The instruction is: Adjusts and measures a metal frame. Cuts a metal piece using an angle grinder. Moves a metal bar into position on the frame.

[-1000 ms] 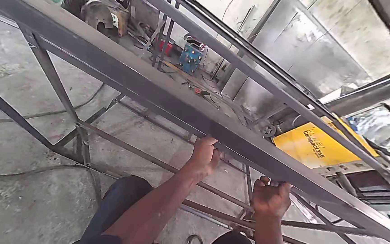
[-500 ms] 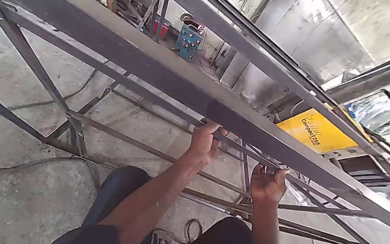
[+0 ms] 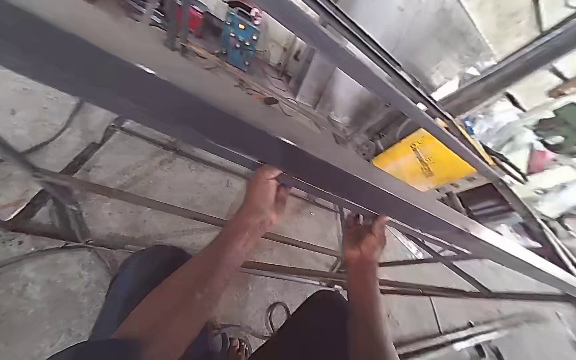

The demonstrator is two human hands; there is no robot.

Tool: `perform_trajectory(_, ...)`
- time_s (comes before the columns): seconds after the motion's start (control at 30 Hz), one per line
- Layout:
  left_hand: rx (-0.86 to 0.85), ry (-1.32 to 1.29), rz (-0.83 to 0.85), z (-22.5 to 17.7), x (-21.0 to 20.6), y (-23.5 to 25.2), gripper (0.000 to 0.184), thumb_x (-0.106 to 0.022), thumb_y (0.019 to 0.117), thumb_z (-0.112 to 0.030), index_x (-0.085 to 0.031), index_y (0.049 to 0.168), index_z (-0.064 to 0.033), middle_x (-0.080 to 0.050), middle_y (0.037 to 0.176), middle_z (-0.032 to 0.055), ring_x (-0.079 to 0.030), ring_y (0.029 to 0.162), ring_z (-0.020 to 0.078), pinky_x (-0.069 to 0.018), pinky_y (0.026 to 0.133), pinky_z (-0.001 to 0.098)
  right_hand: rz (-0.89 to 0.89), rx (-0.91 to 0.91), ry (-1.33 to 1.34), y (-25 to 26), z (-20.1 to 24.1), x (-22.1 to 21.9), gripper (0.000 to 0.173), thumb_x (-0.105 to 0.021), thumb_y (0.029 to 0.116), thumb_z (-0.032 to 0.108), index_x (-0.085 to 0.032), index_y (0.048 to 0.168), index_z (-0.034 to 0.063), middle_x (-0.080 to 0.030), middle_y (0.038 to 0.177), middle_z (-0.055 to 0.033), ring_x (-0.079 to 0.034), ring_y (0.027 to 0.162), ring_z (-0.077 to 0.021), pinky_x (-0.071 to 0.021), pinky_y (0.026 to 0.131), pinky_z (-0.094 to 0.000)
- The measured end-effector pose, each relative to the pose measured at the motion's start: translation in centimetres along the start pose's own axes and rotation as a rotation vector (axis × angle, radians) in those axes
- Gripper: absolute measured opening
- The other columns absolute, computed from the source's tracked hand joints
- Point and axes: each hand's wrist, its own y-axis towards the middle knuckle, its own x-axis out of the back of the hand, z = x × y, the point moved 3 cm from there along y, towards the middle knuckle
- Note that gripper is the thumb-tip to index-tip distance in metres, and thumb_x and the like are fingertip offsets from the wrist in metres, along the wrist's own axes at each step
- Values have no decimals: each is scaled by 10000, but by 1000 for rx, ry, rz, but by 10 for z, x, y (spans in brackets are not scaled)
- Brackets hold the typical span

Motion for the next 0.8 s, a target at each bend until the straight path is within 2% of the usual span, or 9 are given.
perform_trajectory(0.07,-13,12,55,0,3,5,291,-369,1080,-259,-643,1068,-161,-719,972,23,-695,901,139,-600,807,353,1,-5,-19,1,-2,5,275,-355,1114,301,-587,1128,153,-703,986,-12,-701,895,-145,-622,815,-354)
perform_trajectory(0.13,0,56,37,2,1,5,401,-264,1110,-300,-622,977,-176,-703,851,-3,-685,783,107,-597,704,293,-3,-10,-67,-3,-1,14,235,-395,1095,277,-616,1110,199,-699,994,25,-683,901,-117,-598,818,-318)
perform_trajectory(0.2,-3,70,93,5,1,10,454,-214,1111,-338,-613,958,-186,-680,817,-10,-662,752,98,-587,711,278,-25,2,-68,-1,2,17,200,-413,1093,269,-574,1179,189,-685,1024,10,-671,912,-131,-584,833,-330)
perform_trajectory(0.27,-50,55,92,8,8,18,405,-257,1110,-345,-605,970,-194,-664,825,-8,-659,783,113,-595,766,320,-33,10,43,10,-1,18,235,-401,1105,242,-475,1304,143,-656,1105,-79,-682,910,-203,-604,810,-385)
perform_trajectory(0.33,-95,22,77,10,16,24,320,-320,1108,-326,-595,1102,-163,-697,983,50,-692,946,186,-598,878,422,-8,8,156,15,-5,19,239,-410,1105,228,-470,1314,128,-655,1107,-128,-698,865,-244,-621,774,-412)
perform_trajectory(0.4,-88,-7,98,14,22,29,335,-338,1100,-356,-597,1172,-157,-700,1090,68,-683,1053,213,-579,939,458,1,4,174,16,-4,20,219,-447,1099,231,-476,1296,139,-657,1091,-125,-698,845,-240,-622,761,-403)
perform_trajectory(0.6,-91,16,36,15,24,29,268,-361,1078,-282,-595,1108,-154,-696,1033,59,-685,996,187,-586,891,431,24,15,164,15,-2,20,303,-570,1055,250,-473,1320,139,-654,1127,-128,-700,866,-233,-625,759,-395)
perform_trajectory(0.73,-86,-47,26,15,23,30,221,-389,1045,-238,-587,1090,-151,-696,1019,65,-689,991,180,-587,888,413,37,6,166,14,0,19,293,-524,1080,286,-464,1323,132,-652,1131,-130,-701,864,-229,-626,773,-393)
perform_trajectory(0.8,-100,-90,92,15,27,35,251,-399,1049,-246,-582,1171,-124,-683,1120,99,-665,1097,227,-543,992,488,52,10,182,15,0,19,289,-528,1079,284,-469,1318,133,-655,1129,-128,-701,865,-229,-626,776,-395)
